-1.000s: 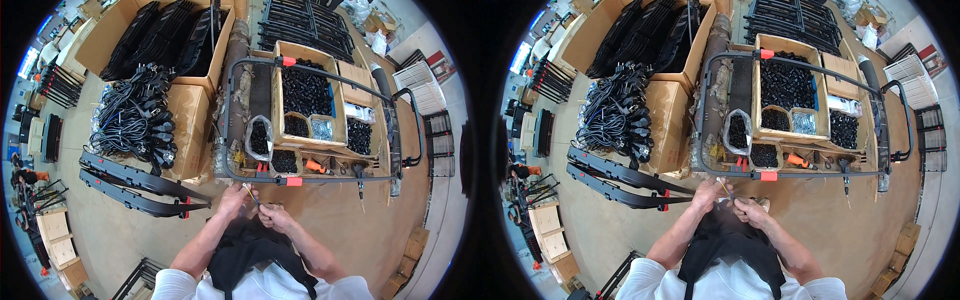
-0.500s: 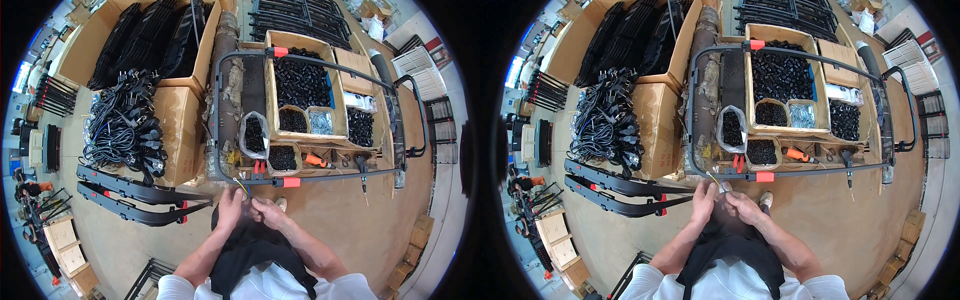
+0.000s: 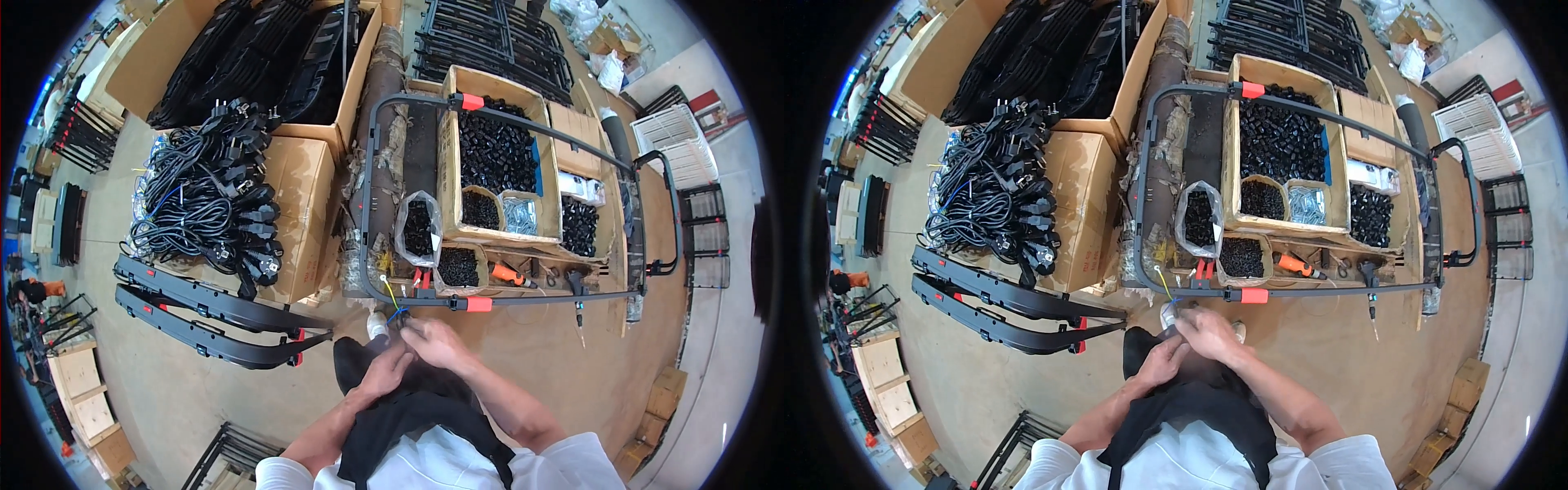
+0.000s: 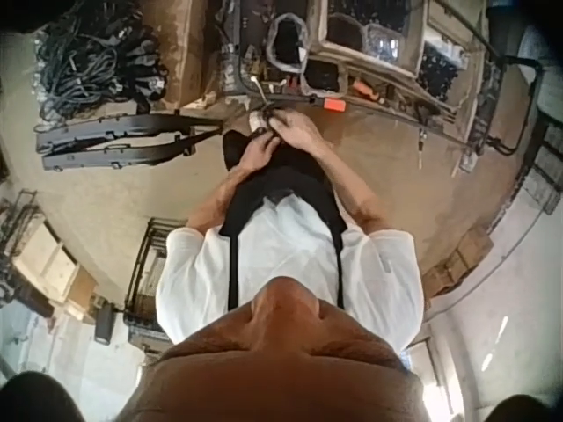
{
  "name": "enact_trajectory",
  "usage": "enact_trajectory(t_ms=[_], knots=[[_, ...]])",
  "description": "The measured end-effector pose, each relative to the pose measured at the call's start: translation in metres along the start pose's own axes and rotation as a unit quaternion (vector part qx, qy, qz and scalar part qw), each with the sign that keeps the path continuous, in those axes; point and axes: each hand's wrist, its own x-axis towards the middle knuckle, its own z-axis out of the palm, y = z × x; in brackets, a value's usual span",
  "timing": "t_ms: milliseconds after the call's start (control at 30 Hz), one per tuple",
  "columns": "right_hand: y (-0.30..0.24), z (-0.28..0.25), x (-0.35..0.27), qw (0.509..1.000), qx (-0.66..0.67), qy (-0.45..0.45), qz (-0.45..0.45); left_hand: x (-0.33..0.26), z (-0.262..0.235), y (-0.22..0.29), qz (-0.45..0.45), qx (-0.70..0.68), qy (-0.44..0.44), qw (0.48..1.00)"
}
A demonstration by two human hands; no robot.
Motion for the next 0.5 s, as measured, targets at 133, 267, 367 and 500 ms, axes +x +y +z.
enact_trajectory(t_ms=[133, 267, 367, 500], knots=[[-0.046, -0.076, -0.015, 0.991, 0.060, 0.113, 0.043, -0.008, -0.009, -0.021, -0.099, -0.002, -0.051, 0.994], [-0.007, -0.092, 0.061, 0.956, -0.152, 0.218, -0.124, -0.007, -0.011, -0.032, -0.111, -0.019, -0.072, 0.991], [-0.016, -0.093, 0.092, 0.986, -0.077, -0.095, 0.115, -0.008, -0.017, -0.025, -0.138, -0.006, -0.080, 0.987], [-0.005, -0.084, 0.107, 0.980, 0.085, -0.161, 0.085, -0.019, -0.016, -0.032, -0.114, -0.002, -0.066, 0.991]])
